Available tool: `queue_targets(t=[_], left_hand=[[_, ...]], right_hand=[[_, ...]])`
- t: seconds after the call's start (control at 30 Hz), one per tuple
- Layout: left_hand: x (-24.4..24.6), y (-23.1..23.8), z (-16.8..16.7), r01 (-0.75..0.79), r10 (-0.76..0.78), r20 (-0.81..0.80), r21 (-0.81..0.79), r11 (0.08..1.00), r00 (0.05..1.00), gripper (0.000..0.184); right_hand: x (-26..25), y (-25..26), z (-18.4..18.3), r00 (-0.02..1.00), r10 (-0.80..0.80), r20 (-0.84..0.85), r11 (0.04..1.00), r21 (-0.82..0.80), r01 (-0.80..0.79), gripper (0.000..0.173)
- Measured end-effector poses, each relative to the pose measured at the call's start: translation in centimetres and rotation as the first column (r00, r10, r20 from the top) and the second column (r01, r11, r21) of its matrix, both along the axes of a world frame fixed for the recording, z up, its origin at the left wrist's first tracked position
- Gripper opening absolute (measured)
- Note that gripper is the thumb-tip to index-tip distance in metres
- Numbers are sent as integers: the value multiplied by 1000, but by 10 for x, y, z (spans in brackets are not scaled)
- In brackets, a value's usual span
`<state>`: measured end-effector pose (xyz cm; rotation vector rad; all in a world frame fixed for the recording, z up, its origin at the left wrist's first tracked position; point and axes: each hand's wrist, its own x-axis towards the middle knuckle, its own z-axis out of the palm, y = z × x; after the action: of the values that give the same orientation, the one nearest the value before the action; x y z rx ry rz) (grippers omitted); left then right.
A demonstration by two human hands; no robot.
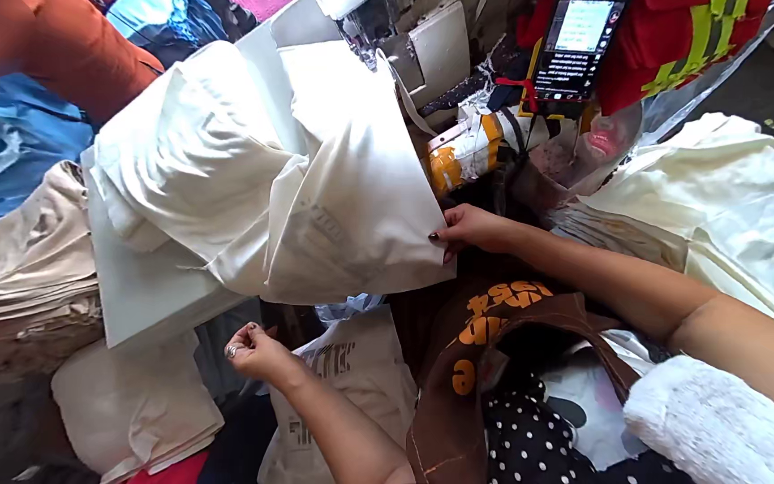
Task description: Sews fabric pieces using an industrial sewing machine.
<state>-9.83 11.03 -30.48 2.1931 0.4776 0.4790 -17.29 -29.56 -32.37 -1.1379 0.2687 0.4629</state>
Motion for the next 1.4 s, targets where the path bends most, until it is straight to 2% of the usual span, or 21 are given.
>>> queue_targets(t=[0.07, 0.13, 0.17, 0.2, 0.23, 0.3, 0.37, 0.43, 0.47, 0.53, 0.6, 0.67, 0.73, 0.93, 1.1, 1.4], left_hand=[[-6, -8, -7, 160, -161, -17, -49, 986, 987, 42], [-7, -26, -20, 324, -331, -28, -142, 936, 943, 71], [-7, -35, -29, 366, -376, -31, -177, 914, 926, 83], [-6, -44, -37, 374, -385, -23, -189, 908, 923, 86], [-6, -51, -41, 350, -357, -2, -183, 919, 934, 81], [-6, -58, -41, 231, -229, 35, -84, 969, 973, 57], [-6, -62, -31, 130, -134, 92, 51, 990, 987, 49], [-13, -77, -12, 172, -191, 171, 125, 977, 967, 46], [-21, -87, -4, 270, -295, 201, 140, 953, 934, 43], [-44, -114, 5, 515, -547, 218, 189, 836, 808, 36], [-65, -146, 6, 716, -764, 234, 266, 646, 602, 27], [-80, -179, 4, 803, -878, 242, 358, 476, 413, 23], [-87, -199, 1, 813, -909, 249, 411, 412, 334, 24], [-88, -210, -2, 753, -913, 289, 521, 402, 288, 25], [-88, -214, -2, 756, -914, 307, 521, 396, 267, 20], [-82, -215, -4, 741, -946, 263, 594, 313, 188, 19]], right_hand=[[-8, -5, 3, 1000, -19, 1, 1000, 16, 19, 10], [-17, -6, 8, 999, -33, 5, 999, 24, 32, 10], [-20, -7, 12, 999, -46, -1, 999, 24, 46, 8], [-23, -7, 15, 998, -59, -9, 998, 29, 60, 7], [-27, -6, 18, 997, -74, -18, 996, 44, 75, 7], [-36, -2, 22, 996, -85, -20, 994, 72, 86, 11], [-40, -2, 27, 996, -92, 11, 994, 53, 91, 11], [-42, -4, 28, 992, -91, 84, 996, -16, 92, 4], [-44, -4, 27, 988, -86, 130, 994, -52, 93, 5], [-48, -1, 25, 974, -75, 214, 989, -109, 100, 10], [-50, 3, 26, 956, -57, 289, 980, -165, 109, 12], [-53, 6, 27, 933, -47, 356, 969, -212, 130, 13], [-57, 6, 30, 921, -49, 386, 959, -240, 152, 15], [-66, 3, 37, 943, -83, 321, 968, -199, 153, 13], [-73, 4, 45, 953, -109, 281, 964, -205, 171, 14], [-78, 2, 45, 964, -151, 219, 969, -161, 188, 15]])
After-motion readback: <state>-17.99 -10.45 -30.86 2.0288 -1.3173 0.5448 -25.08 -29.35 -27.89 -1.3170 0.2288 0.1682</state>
